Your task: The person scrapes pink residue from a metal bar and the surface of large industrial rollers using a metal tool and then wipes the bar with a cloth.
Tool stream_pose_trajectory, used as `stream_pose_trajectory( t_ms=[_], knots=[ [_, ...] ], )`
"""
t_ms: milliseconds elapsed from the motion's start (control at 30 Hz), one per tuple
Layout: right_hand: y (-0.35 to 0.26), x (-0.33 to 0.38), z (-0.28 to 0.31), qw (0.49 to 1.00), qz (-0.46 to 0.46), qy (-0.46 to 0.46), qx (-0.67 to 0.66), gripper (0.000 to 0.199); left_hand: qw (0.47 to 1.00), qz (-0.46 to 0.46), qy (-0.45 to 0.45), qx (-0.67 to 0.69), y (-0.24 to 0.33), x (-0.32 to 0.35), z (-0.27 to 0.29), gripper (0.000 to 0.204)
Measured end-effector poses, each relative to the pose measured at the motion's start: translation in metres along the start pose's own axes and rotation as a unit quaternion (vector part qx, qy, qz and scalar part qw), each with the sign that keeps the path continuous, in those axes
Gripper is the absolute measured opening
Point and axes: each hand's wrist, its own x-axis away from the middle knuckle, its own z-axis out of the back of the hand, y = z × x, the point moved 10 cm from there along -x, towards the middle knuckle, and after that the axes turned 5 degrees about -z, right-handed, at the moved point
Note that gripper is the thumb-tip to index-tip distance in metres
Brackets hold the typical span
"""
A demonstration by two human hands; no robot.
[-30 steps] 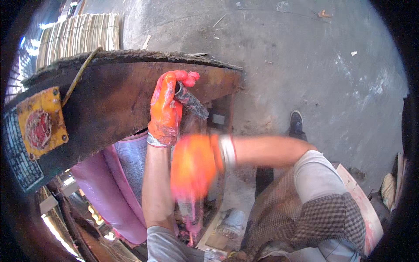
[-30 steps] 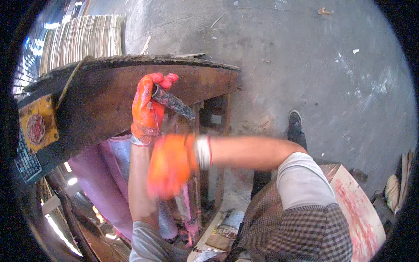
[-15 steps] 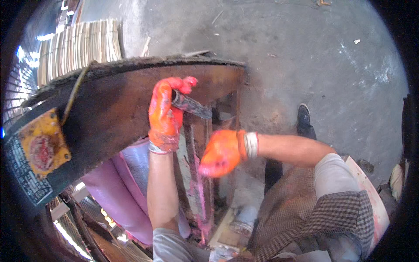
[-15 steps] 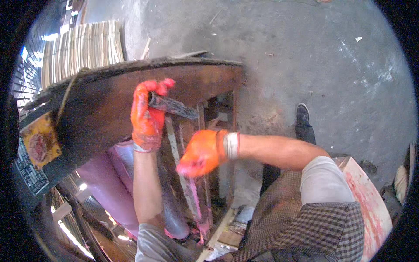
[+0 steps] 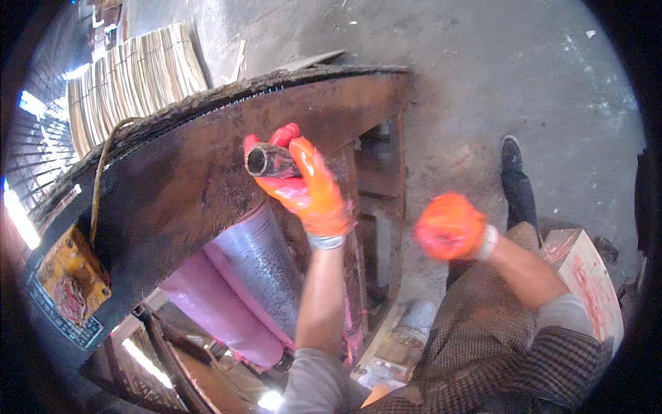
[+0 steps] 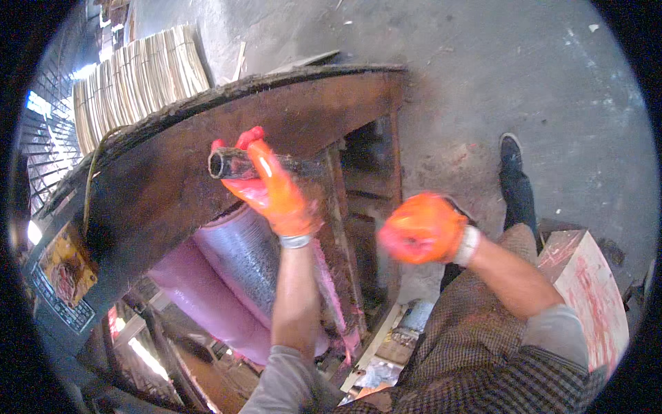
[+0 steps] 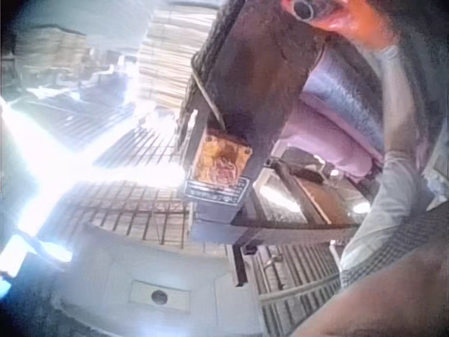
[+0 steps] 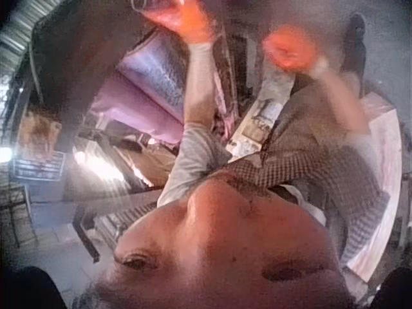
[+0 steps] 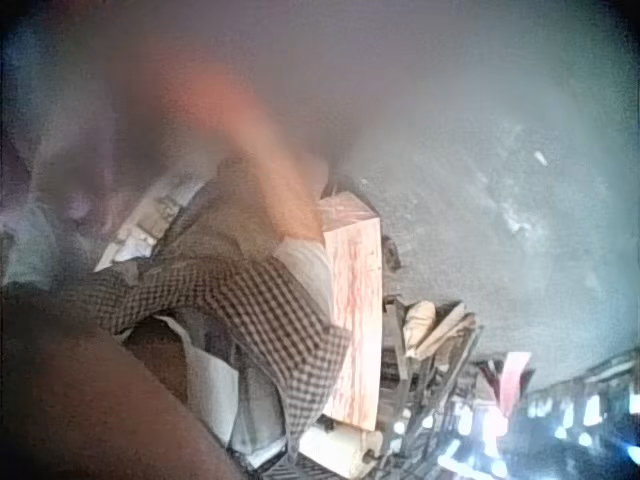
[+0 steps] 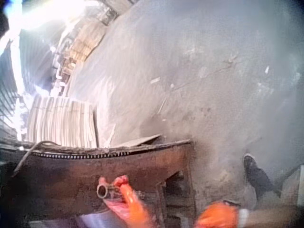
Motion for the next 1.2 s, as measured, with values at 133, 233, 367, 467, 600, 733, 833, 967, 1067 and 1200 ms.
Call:
stream_pose_trajectory(
  t_ms=[133,233,367,467,600,733,833,967,1067,1200],
  knots=[
    [0.022,0.034,0.054,0.988,-0.068,0.138,0.013,0.008,0.988,-0.065,0.030,-0.135,-0.011,0.021,-0.001,0.059],
    [0.068,0.042,0.061,0.925,-0.205,0.257,-0.193,0.023,0.970,-0.123,0.020,-0.208,-0.006,0.038,0.001,0.066],
    [0.085,0.016,0.080,0.791,-0.311,0.354,-0.390,0.048,0.951,-0.046,-0.036,-0.304,-0.033,0.085,0.023,0.065],
    [0.063,-0.031,0.104,0.713,-0.276,0.433,-0.478,0.057,0.976,0.148,-0.015,-0.159,-0.070,0.122,0.037,0.066],
    [0.026,-0.081,0.125,0.718,-0.163,0.425,-0.527,0.055,0.966,0.258,0.029,0.015,-0.100,0.131,0.031,0.071],
    [-0.001,-0.093,0.132,0.764,-0.129,0.410,-0.480,0.052,0.953,0.282,-0.013,0.108,-0.145,0.105,0.021,0.066],
    [-0.033,-0.098,0.128,0.812,-0.110,0.387,-0.423,0.050,0.946,0.264,-0.031,0.182,-0.157,0.098,0.022,0.054],
    [-0.061,-0.103,0.118,0.871,-0.079,0.339,-0.348,0.046,0.959,0.259,-0.035,0.108,-0.165,0.092,0.043,0.040],
    [-0.079,-0.105,0.121,0.911,-0.045,0.308,-0.269,0.044,0.975,0.220,-0.015,0.015,-0.142,0.095,0.060,0.033],
    [-0.101,-0.122,0.121,0.960,0.008,0.241,-0.142,0.041,0.969,0.229,-0.069,-0.056,-0.125,0.100,0.088,0.041]
  ],
)
